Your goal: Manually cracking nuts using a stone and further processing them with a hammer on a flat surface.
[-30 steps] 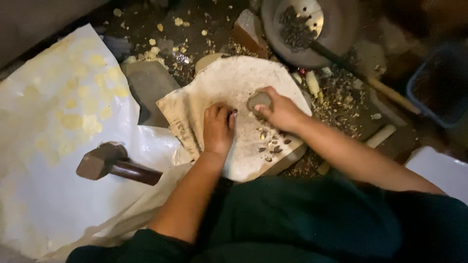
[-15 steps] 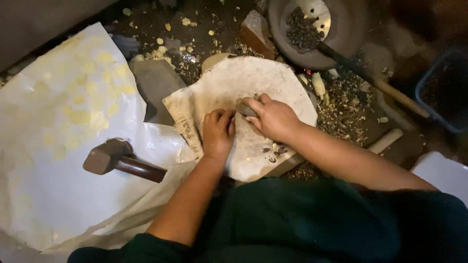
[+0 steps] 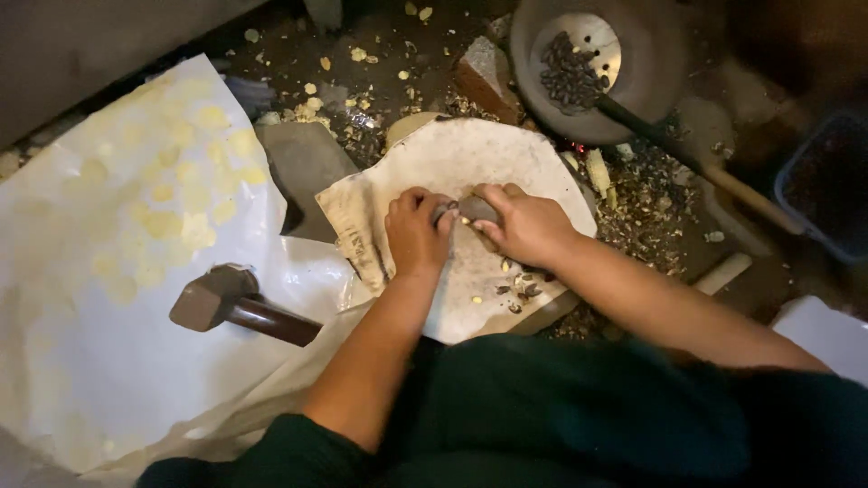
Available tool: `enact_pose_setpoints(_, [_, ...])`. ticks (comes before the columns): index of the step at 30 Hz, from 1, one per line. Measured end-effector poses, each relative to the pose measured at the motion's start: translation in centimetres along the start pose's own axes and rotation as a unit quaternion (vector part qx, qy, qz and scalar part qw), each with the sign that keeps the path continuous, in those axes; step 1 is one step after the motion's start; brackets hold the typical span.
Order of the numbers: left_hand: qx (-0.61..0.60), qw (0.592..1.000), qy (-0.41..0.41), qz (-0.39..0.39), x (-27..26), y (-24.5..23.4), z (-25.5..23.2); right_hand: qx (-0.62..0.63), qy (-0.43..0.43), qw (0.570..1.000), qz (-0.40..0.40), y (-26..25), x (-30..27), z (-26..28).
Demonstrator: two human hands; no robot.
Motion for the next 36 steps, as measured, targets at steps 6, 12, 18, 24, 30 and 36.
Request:
enact_pose_setpoints(6, [0.023,0.999,0.013,0.026,-1.2,-2.1,-1.2,0.071,0.014,0.997,-0.032,0.7,1.3,0.6])
enact_pose_setpoints(12, [0.047,0.989,0.014,0.141,-2.3,-2.3,-1.6,0.006,-0.079,0.997,-0.019,1.1,1.8,2.4])
enact_pose_setpoints(18, [0.087,0.979,0.038,0.178,-2.3,-1.9,-1.6,0.136,0.077,0.987,0.034,2.3,3.9,-1.1])
enact_pose_setpoints(24, [0.108,0.969,0.016,0.221,-2.1,-2.0,-2.0,0.104,0.082,0.991,0.032,2.1,3.5,-0.1])
enact_pose_setpoints(30, [0.095,0.975,0.028,0.201,-2.3,-1.3,-1.4,-0.023,-0.004,1.0,0.02,0.2,2.1,1.2])
enact_pose_setpoints(36, [0.082,0.977,0.033,0.193,-2.1,-2.2,-1.6,-0.067,-0.079,0.992,-0.074,-1.7,0.4,-2.3])
Point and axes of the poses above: each hand's wrist, its own x-axis towards the middle knuckle, its own y-axis out of the palm, z = x × y, the point moved 4 cm from there along x, towards the middle knuckle, and after that the axes turned 8 degrees about -z, right-handed, at the moved point
